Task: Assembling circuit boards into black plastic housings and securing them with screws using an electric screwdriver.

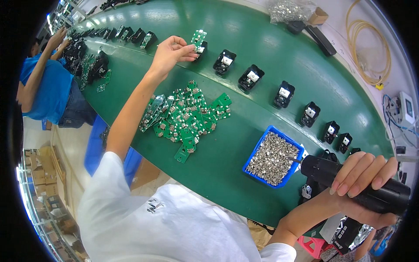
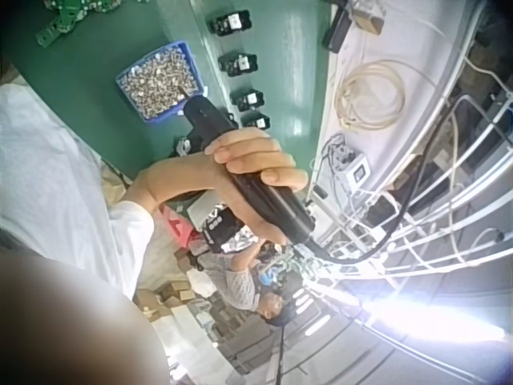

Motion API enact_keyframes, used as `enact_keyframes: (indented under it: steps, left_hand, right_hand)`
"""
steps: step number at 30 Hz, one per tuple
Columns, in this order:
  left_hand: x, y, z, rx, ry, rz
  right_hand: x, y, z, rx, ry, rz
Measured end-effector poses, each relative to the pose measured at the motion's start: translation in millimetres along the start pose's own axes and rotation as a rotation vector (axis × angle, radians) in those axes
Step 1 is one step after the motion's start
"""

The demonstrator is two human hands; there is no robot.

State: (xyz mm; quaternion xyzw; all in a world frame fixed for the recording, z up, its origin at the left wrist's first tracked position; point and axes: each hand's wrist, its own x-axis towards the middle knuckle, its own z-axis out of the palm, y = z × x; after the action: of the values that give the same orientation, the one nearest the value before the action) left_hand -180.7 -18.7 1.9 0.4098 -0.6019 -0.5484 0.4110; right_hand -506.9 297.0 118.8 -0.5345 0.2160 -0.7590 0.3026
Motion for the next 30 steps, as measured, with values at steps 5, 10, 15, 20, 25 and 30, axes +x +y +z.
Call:
enact_keyframes:
  steps: [5,10,15,20,25,30]
  left_hand:
    - [-7.3,1.5,-1.8,0.037,0.010,-0.077]
    - [-23.3,7.4,-11.6,0.256,-0.028,-0.140]
    - [-44.8,1.9,-17.4,0.615,-0.253,0.015]
    - [-48.9,-3.7,-13.7,0.580,-0.385,0.095]
    - [-45.7,15.0,-11.0,0.480,-0.385,0.001]
    - [-51.5,25.4,2.9,0.374,-0.297,0.141]
  right_hand:
    - [-0.3,-0.1,-0.4,0.003,-0.013,0.008]
    - [-0.1,0.7,-2.7,0.002,-0.017,-0.001]
    - [0.9,2.1,-2.5,0.000,-0.018,0.011]
    - [0.4,1.0,-4.3,-0.008,-0.035,0.016]
    - [-0.4,-1.9,-5.0,-0.005,-0.047,0.001]
    - [-0.3,-3.7,-4.8,0.005,-0.035,-0.001]
